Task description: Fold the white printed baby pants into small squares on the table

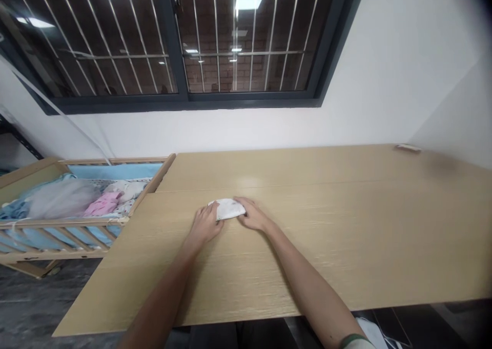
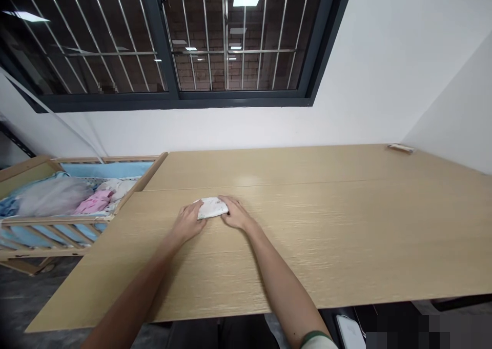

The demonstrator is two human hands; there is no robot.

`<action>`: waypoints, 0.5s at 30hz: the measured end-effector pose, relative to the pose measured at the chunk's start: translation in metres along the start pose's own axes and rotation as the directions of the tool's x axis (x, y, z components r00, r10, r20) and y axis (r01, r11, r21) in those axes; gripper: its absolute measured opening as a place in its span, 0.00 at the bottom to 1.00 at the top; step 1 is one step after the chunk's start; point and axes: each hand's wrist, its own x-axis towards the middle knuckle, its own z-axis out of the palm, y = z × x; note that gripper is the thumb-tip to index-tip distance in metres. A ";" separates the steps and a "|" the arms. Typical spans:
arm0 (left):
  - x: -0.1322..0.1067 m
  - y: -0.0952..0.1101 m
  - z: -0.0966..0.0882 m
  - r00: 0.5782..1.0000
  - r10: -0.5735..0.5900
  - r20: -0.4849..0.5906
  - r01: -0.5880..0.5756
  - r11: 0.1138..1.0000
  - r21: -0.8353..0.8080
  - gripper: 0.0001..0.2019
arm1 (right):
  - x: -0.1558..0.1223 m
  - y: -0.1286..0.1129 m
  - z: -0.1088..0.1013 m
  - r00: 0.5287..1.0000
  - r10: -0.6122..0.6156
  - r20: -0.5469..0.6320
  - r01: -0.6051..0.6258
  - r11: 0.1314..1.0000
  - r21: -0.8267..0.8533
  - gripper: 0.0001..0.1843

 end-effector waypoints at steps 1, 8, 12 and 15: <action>0.002 0.001 -0.003 1.000 -0.007 -0.011 0.006 1.000 -0.018 0.19 | 0.002 0.001 0.002 0.999 0.013 -0.048 -0.011 0.999 0.036 0.31; 0.006 0.016 -0.016 0.995 -0.095 -0.021 0.087 0.965 -0.247 0.12 | 0.015 -0.013 -0.003 0.905 0.295 -0.307 -0.093 0.841 0.533 0.24; -0.001 0.025 -0.008 0.986 -0.160 0.052 0.168 0.947 -0.274 0.16 | 0.018 -0.014 -0.001 0.863 0.382 -0.331 -0.133 0.804 0.580 0.30; -0.007 0.029 -0.005 0.969 -0.238 0.059 0.245 0.954 -0.170 0.17 | 0.019 -0.008 0.009 0.844 0.416 -0.338 -0.192 0.824 0.533 0.33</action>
